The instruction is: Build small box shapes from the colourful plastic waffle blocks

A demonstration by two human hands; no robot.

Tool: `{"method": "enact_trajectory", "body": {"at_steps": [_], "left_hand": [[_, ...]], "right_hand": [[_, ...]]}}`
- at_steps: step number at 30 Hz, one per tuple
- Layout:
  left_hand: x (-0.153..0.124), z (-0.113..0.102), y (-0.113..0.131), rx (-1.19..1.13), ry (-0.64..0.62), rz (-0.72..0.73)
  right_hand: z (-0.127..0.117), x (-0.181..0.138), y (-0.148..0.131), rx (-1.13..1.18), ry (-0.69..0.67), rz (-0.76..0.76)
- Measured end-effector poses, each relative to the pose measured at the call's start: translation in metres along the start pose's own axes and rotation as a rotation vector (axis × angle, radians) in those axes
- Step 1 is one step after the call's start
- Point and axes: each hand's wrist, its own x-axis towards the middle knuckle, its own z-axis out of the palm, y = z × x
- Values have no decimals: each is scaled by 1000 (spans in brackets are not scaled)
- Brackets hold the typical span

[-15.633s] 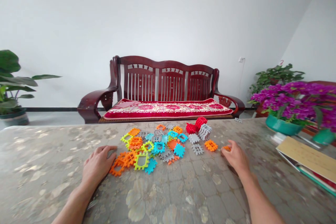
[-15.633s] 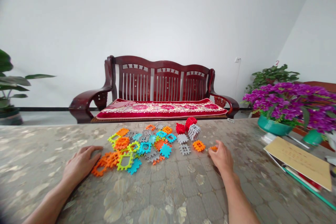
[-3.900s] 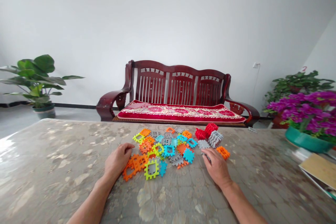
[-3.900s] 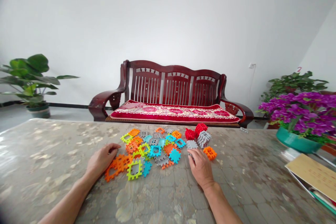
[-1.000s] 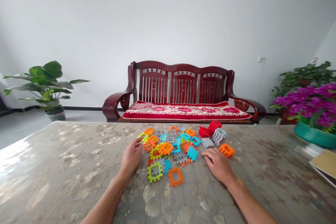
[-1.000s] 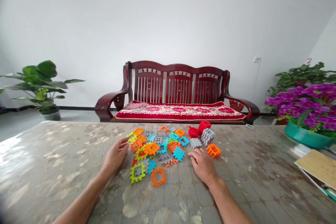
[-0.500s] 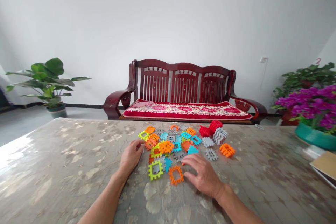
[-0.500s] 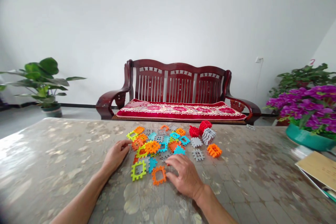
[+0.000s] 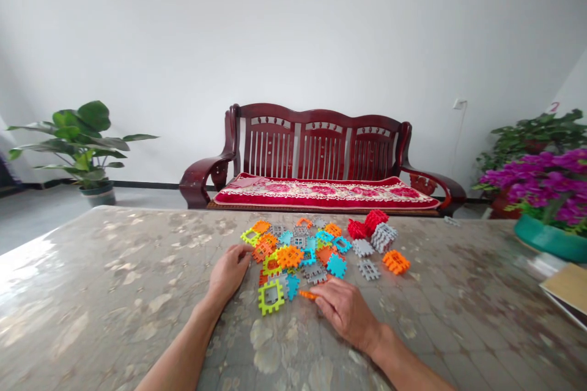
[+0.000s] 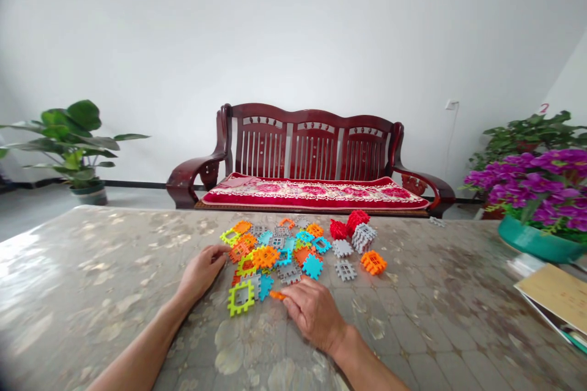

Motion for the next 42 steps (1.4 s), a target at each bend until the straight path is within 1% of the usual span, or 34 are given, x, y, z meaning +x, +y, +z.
{"method": "enact_trajectory", "body": {"at_steps": [3,5,7,9,13,16,22,25,28,34,38,42], "left_hand": [[0,0,0,1,9,0],[0,0,-1,1,9,-3],[0,0,-1,-2,5,-2],[1,0,-2,-9,0,3],[1,1,-4,-22,3,-1],[1,1,-4,-23,12,3],[1,0,-3,-25,11,11],[1,-1,-2,-22,8,11],[1,0,-3,-27,6,5],[2,1,-5,-35,-9,-5],[1,1,-3,-39,-3,-8],[1,0,-3,-35,4,-4]], "right_hand": [[1,-2,10,152,111,233],[0,-3,16,238,158,353],[-1,-4,21,291,193,424],[-3,-5,24,312,214,458],[-9,-7,31,283,247,472],[-16,-9,40,238,304,494],[-24,-17,71,128,372,567],[-23,-20,85,60,419,541],[-21,-21,92,24,456,496],[-19,-21,95,58,453,504],[-23,-20,89,48,459,507],[-28,-20,77,-32,384,446]]}}
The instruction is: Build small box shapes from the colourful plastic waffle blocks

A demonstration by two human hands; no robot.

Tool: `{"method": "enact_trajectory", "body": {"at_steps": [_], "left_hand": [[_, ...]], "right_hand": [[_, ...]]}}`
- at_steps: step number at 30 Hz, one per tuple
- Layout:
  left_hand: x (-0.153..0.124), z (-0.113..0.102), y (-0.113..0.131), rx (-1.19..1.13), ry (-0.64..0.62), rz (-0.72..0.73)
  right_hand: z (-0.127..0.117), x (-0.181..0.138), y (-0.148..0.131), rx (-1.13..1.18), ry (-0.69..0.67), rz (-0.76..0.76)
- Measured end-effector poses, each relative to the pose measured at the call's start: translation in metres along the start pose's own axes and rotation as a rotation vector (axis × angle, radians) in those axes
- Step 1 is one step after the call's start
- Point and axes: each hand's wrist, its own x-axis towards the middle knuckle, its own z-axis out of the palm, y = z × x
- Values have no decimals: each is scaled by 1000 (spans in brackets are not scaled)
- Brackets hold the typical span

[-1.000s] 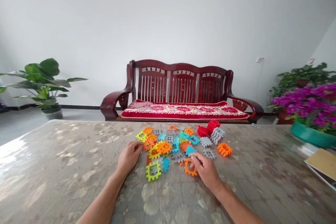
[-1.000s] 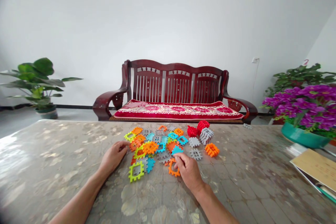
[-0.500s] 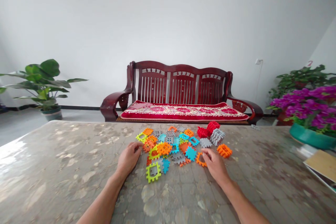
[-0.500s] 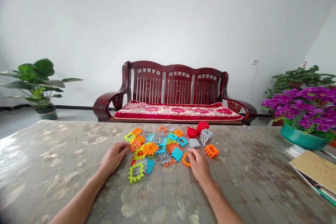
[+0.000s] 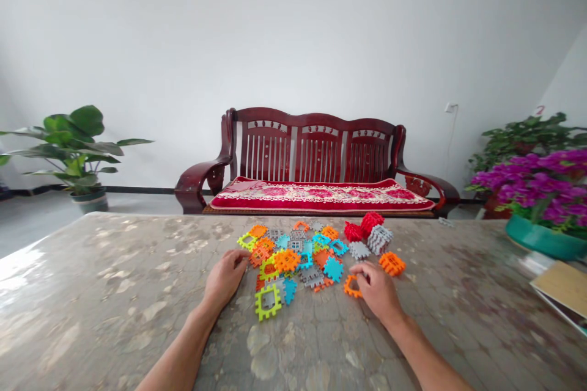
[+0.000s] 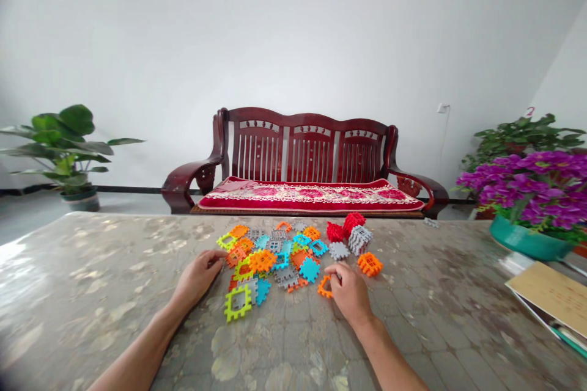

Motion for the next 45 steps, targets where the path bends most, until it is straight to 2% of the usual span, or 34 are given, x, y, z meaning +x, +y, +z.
{"method": "enact_trajectory", "body": {"at_steps": [9,15,17,24,30,33,38,45], "left_hand": [[1,0,-3,-2,14,15],[0,-1,-1,5,7,10],[1,0,-2,1,6,13],[0,0,-2,4,10,22],[1,1,-1,24,-4,17],[1,1,-2,32,-11,11],[2,1,-2,22,-22,2],[1,0,0,16,-15,7]], "right_hand": [[-1,-1,-3,-2,-147,-19],[-14,3,-5,94,-436,-23],[-20,4,-6,123,-495,-20],[-25,8,-7,42,-535,8],[-37,10,-17,-25,-712,-9],[-39,10,-25,-92,-699,8],[-33,9,-30,-224,-600,21],[-29,6,-34,-316,-562,6]]}}
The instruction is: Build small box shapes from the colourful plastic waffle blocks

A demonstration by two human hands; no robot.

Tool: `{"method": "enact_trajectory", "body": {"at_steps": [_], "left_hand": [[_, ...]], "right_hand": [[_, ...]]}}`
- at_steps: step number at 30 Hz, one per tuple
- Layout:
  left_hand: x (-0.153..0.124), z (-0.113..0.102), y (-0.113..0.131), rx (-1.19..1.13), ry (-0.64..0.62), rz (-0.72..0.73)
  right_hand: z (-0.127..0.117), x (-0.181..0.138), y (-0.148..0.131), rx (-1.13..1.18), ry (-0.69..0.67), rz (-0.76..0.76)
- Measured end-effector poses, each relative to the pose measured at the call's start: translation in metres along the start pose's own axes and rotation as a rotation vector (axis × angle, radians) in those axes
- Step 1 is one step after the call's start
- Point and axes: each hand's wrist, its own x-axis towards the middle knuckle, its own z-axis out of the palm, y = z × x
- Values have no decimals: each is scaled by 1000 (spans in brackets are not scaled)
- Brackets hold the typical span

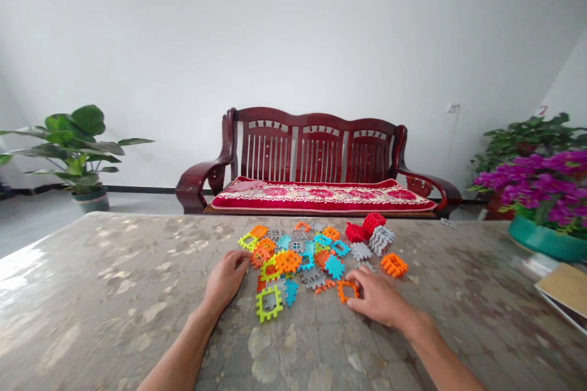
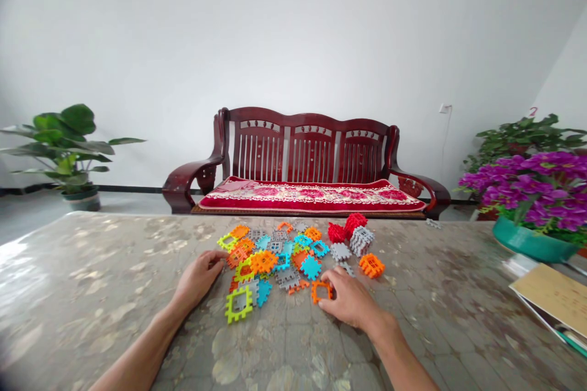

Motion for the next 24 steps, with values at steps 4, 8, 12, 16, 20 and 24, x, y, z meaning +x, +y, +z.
{"method": "enact_trajectory", "body": {"at_steps": [4,8,12,16,20,24], "left_hand": [[0,1,-1,2,7,3],[1,1,-3,2,11,4],[1,2,-4,3,-1,-3],[1,3,-4,9,1,-5],[1,2,-3,9,10,-2],[1,1,-3,4,7,-3]], "right_hand": [[-2,-2,-9,-17,11,37],[-1,-3,-11,-16,19,40],[4,0,-5,43,13,-29],[6,1,-4,57,12,-41],[5,1,-8,-6,36,-24],[6,1,-11,-40,83,20]]}}
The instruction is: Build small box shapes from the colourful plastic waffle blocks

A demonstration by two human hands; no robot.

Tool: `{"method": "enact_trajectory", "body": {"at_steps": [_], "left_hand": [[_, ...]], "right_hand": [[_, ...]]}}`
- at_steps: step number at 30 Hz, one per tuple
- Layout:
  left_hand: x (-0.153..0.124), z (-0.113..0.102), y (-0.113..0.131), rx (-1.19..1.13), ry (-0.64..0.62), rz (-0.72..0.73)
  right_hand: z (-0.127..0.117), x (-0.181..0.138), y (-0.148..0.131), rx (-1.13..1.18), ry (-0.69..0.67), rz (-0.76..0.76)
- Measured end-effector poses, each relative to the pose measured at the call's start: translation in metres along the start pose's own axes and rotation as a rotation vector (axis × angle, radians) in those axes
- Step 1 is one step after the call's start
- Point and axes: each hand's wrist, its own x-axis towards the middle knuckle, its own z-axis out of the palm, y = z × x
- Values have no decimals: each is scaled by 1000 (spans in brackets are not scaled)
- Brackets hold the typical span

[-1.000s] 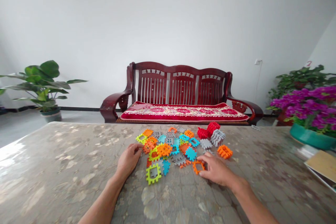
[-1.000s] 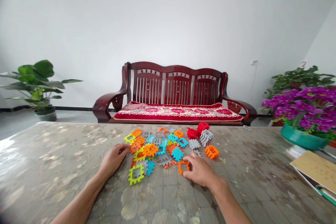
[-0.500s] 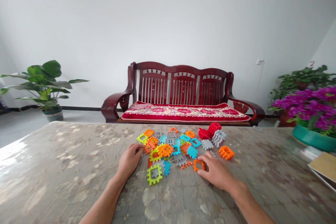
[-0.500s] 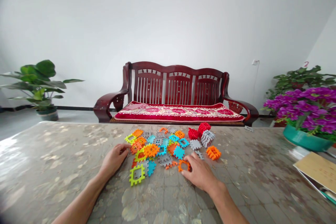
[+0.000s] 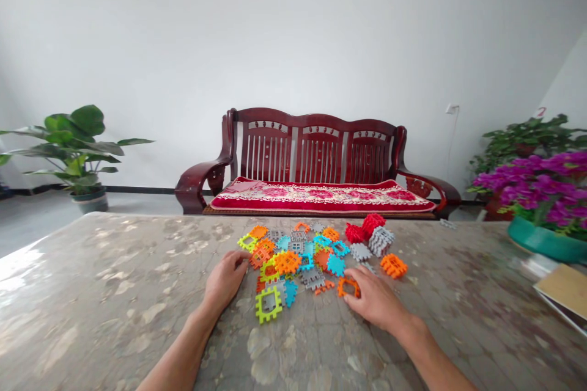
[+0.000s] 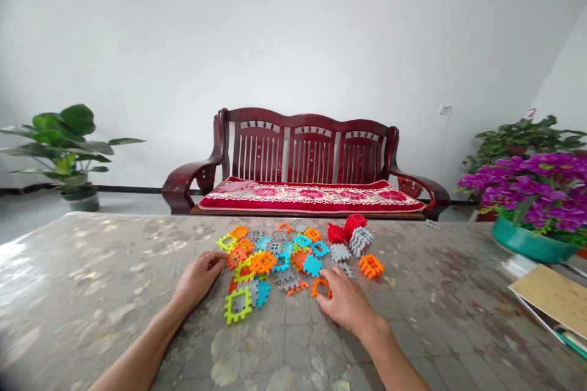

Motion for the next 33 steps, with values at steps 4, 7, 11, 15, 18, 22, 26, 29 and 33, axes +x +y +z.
{"method": "enact_trajectory", "body": {"at_steps": [4,7,11,15,18,22,26,29,33], "left_hand": [[0,0,0,4,-8,7],[-1,-1,0,15,2,15],[-1,-2,1,18,13,19],[-1,-2,2,20,7,24],[0,-2,1,13,8,34],[1,0,-2,16,12,33],[2,0,-4,11,9,37],[2,0,-4,9,9,38],[2,0,-2,16,6,40]], "right_hand": [[2,0,0,15,37,23],[2,1,3,20,61,32],[0,5,11,9,158,49],[-7,8,20,41,264,76],[-18,10,28,53,328,127],[-36,10,42,59,393,204],[-51,8,64,36,424,340],[-56,6,84,7,411,445],[-53,4,105,0,376,529]]}}
